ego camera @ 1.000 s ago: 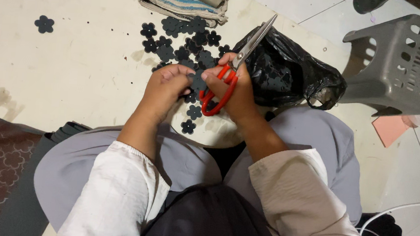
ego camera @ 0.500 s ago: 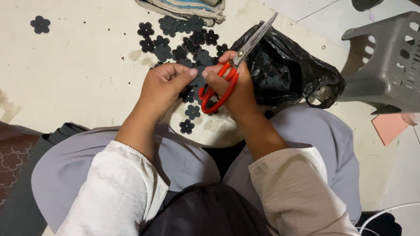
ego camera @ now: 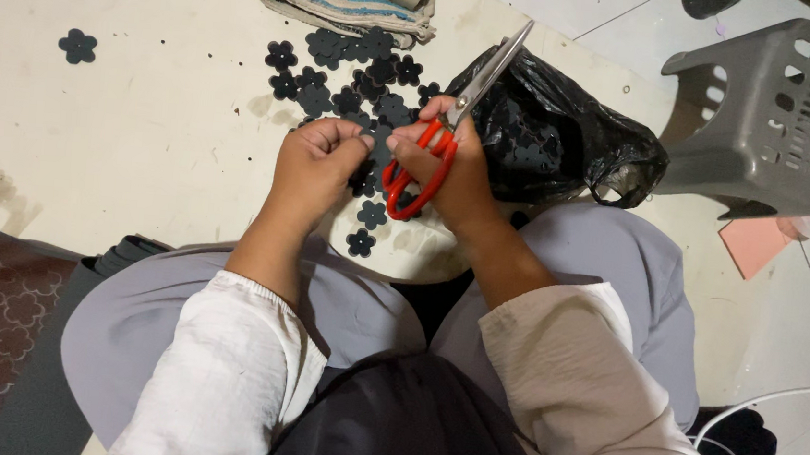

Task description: The person sits on the floor and uses red-handled scissors to trim small black flower-shaped foam pieces. They hold each piece in the left hand and carefully cut along the edges with the right hand, placing finished pieces on the floor.

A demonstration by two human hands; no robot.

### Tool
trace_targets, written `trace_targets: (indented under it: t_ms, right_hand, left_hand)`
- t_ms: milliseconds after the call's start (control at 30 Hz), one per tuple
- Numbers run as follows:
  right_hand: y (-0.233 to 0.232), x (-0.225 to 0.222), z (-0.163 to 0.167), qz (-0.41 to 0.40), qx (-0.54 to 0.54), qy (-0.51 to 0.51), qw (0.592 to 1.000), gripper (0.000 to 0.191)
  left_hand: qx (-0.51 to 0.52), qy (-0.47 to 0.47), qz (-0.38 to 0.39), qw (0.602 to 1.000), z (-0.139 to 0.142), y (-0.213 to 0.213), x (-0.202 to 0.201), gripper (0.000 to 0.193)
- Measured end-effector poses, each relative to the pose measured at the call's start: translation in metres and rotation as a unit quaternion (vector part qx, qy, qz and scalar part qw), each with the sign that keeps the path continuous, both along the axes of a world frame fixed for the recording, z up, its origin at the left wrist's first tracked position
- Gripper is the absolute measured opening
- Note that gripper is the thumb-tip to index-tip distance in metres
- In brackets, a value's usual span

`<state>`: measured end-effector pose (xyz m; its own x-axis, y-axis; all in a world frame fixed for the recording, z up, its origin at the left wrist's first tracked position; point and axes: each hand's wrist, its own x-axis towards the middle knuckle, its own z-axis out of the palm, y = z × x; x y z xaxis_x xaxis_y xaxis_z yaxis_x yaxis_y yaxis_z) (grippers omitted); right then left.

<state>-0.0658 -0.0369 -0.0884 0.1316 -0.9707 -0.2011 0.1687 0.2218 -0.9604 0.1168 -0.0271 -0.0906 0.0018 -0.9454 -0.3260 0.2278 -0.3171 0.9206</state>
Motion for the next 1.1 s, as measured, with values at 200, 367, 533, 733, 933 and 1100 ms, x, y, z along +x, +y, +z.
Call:
trace_targets:
  t_ms: [200,367,533,733,933,1100]
  right_hand:
    - [-0.003,-0.001,-0.002,0.025,0.023,-0.027,0.999,0.042]
    - [-0.008,-0.002,-0.007,-0.004,0.03,-0.051,0.998,0.04]
    - [-0.011,-0.006,-0.01,-0.028,0.052,-0.032,0.998,0.039]
    - [-0.009,-0.008,-0.011,-0.01,0.024,-0.034,0.999,0.039]
    - [-0.016,-0.016,-0.011,0.085,-0.133,-0.021,0.987,0.046]
    - [-0.007,-0.015,-0.012,0.112,-0.14,0.03,0.983,0.043]
  left_hand:
    - [0.055,-0.003,-0.045,0.997,0.006,0.001,0.004,0.013]
    - [0.026,0.016,-0.102,0.994,0.001,0.0,0.003,0.011]
    - [0.107,0.11,-0.05,0.987,-0.002,-0.003,0.002,0.013]
    - [0.075,0.008,-0.062,0.995,0.002,0.001,-0.001,0.014]
    - [0.08,0.036,-0.048,0.995,-0.003,-0.006,0.005,0.019]
    - [0.126,0.107,-0.048,0.985,-0.006,-0.005,0.0,0.025]
